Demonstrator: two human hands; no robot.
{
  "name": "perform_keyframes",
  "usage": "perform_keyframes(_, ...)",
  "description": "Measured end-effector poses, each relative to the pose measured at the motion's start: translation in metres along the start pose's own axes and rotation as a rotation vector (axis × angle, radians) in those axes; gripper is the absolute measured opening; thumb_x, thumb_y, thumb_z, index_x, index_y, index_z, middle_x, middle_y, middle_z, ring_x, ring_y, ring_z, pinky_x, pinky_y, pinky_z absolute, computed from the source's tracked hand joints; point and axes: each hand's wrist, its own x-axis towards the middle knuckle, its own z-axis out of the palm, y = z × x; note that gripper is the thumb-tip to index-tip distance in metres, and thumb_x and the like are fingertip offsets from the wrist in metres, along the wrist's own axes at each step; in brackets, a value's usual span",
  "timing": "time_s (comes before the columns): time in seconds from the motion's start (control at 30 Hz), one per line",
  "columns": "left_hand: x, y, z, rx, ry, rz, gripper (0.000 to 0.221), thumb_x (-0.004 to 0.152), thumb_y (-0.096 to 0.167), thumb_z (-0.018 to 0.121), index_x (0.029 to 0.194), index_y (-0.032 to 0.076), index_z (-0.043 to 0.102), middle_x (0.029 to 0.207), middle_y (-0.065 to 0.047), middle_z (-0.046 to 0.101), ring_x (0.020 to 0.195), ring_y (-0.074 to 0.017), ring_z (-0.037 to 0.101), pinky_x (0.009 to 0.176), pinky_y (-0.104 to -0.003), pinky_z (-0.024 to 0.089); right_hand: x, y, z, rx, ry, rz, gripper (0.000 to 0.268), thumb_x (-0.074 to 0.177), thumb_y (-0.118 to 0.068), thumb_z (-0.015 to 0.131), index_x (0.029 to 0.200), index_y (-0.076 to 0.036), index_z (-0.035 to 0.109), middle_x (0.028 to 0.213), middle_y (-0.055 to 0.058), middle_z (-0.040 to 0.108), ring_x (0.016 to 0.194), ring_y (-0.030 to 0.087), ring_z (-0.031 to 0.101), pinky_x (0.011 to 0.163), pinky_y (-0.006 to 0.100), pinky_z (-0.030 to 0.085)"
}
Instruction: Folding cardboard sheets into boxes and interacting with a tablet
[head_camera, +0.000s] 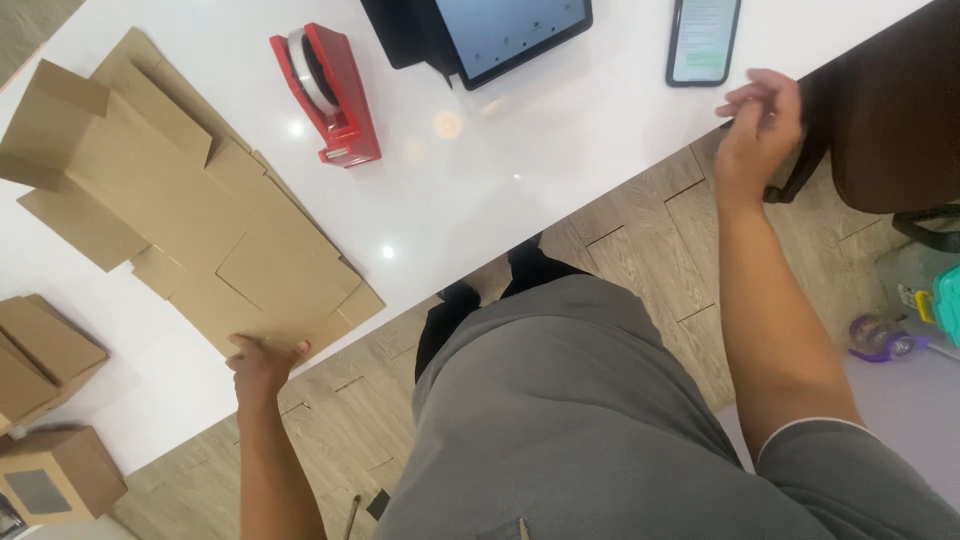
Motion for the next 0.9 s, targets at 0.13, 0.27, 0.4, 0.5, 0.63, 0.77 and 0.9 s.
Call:
perform_keyframes(0.13, 0.024, -0.009, 0.005, 0.165, -0.030, 0.000, 0.134, 0.081, 0.056, 0.078, 0.161, 0.009, -0.019, 0.166, -0.035, 0.003, 0.143, -0.0529, 0.041, 0.115, -0.060, 0.039, -0.035, -0.022, 0.053, 0.020, -0.101, -0.041, 0.028, 0.093, 0.017, 0.041, 0.098, 0.004, 0.066, 0.089, 0.016, 0.062, 0.074, 0.021, 0.059, 0.061, 0.028, 0.053)
perform_keyframes(0.27, 0.048, -0.032, 0.020, 0.311, 0.152, 0.249, 0.136, 0.078, 0.071, 0.073, 0.160, -0.013, 0.004, 0.136, -0.049, 0.048, 0.120, -0.0561, 0.063, 0.095, -0.058, 0.055, -0.087, -0.053, 0.111, -0.016, -0.396, -0.095, 0.031, 0.087, 0.012, 0.054, 0.093, -0.008, 0.077, 0.078, 0.007, 0.067, 0.063, 0.019, 0.068, 0.065, 0.031, 0.056)
perform_keyframes(0.4, 0.027, -0.027, 0.007, 0.295, 0.156, 0.328, 0.132, 0.082, 0.070, 0.072, 0.158, -0.016, 0.007, 0.129, -0.050, 0.052, 0.116, -0.0554, 0.065, 0.090, -0.058, 0.057, -0.139, -0.113, 0.152, -0.156, -0.644, -0.057, 0.029, 0.093, 0.008, 0.061, 0.108, -0.011, 0.076, 0.093, 0.010, 0.074, 0.087, 0.029, 0.073, 0.083, 0.041, 0.058)
perform_keyframes(0.5, 0.039, -0.038, 0.016, 0.332, 0.194, 0.356, 0.134, 0.079, 0.074, 0.071, 0.157, -0.018, 0.012, 0.129, -0.048, 0.054, 0.116, -0.0542, 0.065, 0.091, -0.055, 0.058, -0.170, -0.132, 0.168, -0.398, -0.832, 0.106, 0.042, 0.099, -0.008, 0.054, 0.141, -0.006, 0.062, 0.134, 0.019, 0.065, 0.126, 0.038, 0.061, 0.109, 0.052, 0.044)
perform_keyframes(0.63, 0.047, -0.033, 0.017, 0.355, 0.161, 0.322, 0.132, 0.083, 0.072, 0.068, 0.157, -0.017, 0.006, 0.131, -0.051, 0.050, 0.122, -0.0549, 0.061, 0.098, -0.054, 0.054, -0.200, -0.147, 0.180, -0.488, -0.929, 0.234, 0.063, 0.100, -0.016, 0.058, 0.159, -0.009, 0.040, 0.159, 0.019, 0.045, 0.151, 0.036, 0.033, 0.126, 0.056, 0.011)
perform_keyframes(0.77, 0.025, -0.037, 0.004, 0.361, 0.134, 0.329, 0.132, 0.083, 0.068, 0.073, 0.157, -0.017, 0.005, 0.137, -0.053, 0.046, 0.129, -0.0537, 0.056, 0.104, -0.053, 0.050, -0.212, -0.157, 0.188, -0.605, -1.022, 0.231, 0.071, 0.097, -0.016, 0.061, 0.163, -0.014, 0.034, 0.167, 0.021, 0.028, 0.154, 0.043, 0.020, 0.125, 0.062, 0.007)
perform_keyframes(0.9, 0.014, -0.035, -0.013, 0.467, 0.119, 0.334, 0.140, 0.079, 0.069, 0.077, 0.158, -0.018, 0.002, 0.144, -0.052, 0.040, 0.137, -0.0524, 0.050, 0.113, -0.051, 0.043, -0.208, -0.165, 0.193, -0.690, -1.073, 0.212, 0.068, 0.096, -0.018, 0.062, 0.160, -0.010, 0.039, 0.168, 0.025, 0.023, 0.155, 0.046, 0.016, 0.123, 0.067, 0.008)
